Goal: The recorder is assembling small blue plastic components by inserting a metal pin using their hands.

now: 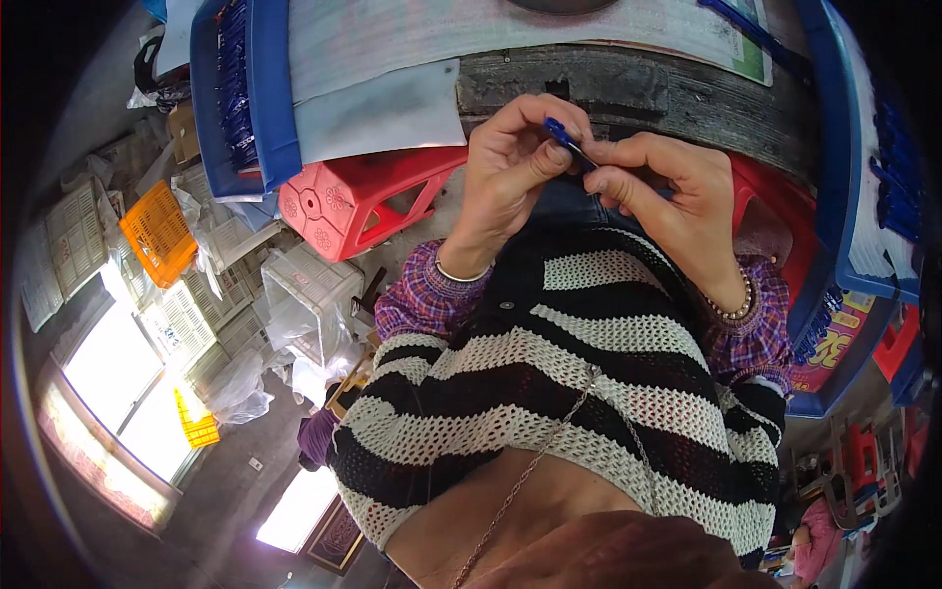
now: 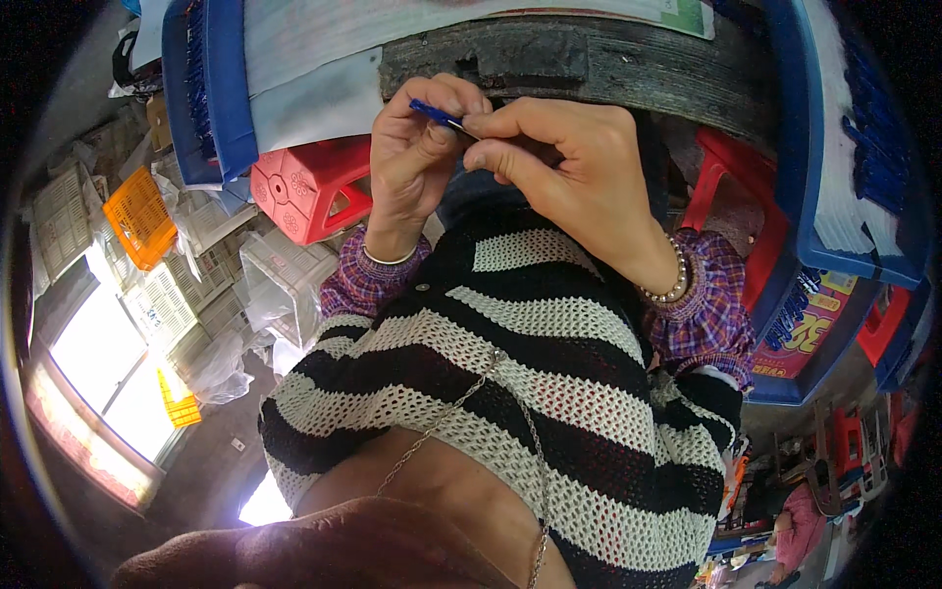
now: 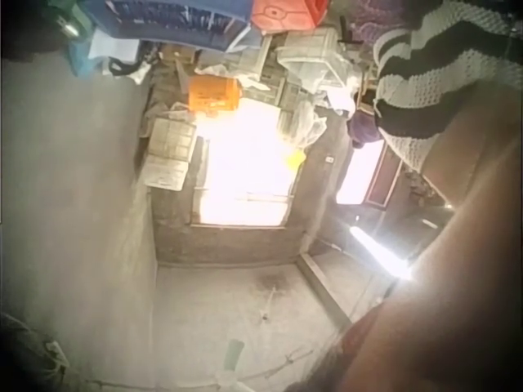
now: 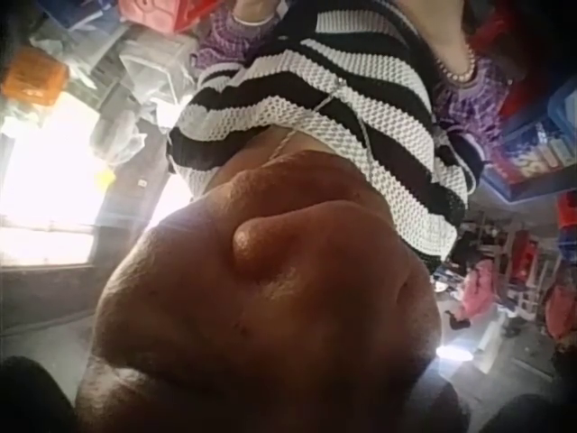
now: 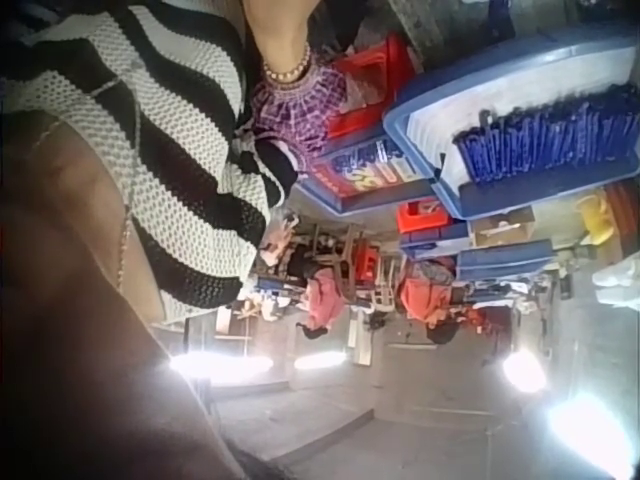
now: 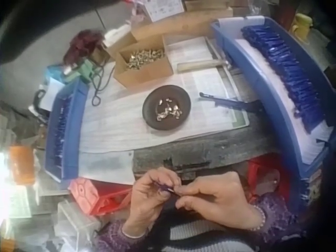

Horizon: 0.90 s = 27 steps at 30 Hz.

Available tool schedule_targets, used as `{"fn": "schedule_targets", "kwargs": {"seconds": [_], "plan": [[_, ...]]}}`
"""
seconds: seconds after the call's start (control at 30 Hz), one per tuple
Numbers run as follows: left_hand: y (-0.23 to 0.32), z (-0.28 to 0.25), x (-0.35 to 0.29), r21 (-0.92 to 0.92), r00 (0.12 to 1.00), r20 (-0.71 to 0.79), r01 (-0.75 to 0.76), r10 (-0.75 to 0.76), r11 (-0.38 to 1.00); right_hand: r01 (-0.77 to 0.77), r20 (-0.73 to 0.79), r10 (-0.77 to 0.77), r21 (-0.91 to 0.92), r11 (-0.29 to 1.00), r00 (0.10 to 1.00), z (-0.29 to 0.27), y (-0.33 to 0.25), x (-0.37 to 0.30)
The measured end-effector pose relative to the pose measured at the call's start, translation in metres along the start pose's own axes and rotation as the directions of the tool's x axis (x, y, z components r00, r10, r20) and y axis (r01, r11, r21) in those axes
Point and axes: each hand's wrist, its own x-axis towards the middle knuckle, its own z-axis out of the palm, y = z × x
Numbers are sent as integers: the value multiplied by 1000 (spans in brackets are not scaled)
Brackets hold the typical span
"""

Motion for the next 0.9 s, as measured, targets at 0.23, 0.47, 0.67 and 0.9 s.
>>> {"fn": "schedule_targets", "kwargs": {"seconds": [0.23, 0.47, 0.67, 0.9], "plan": [[-3, 4, -2, 103, 995, -53, -79, 85, 992, 45, -21, -46, -33, 998, 999, 2, 3, -1], [-6, 5, -3, 92, 990, -80, -105, 113, 990, 130, -21, -133, -94, 987, 991, 5, 6, -2], [-3, 5, -3, 96, 989, -100, -102, 112, 990, 259, -24, -271, -233, 937, 962, 4, 8, 0], [-1, 11, -3, 64, 984, -145, -96, 104, 993, 282, -35, -299, -239, 929, 954, 4, 10, 2]]}}
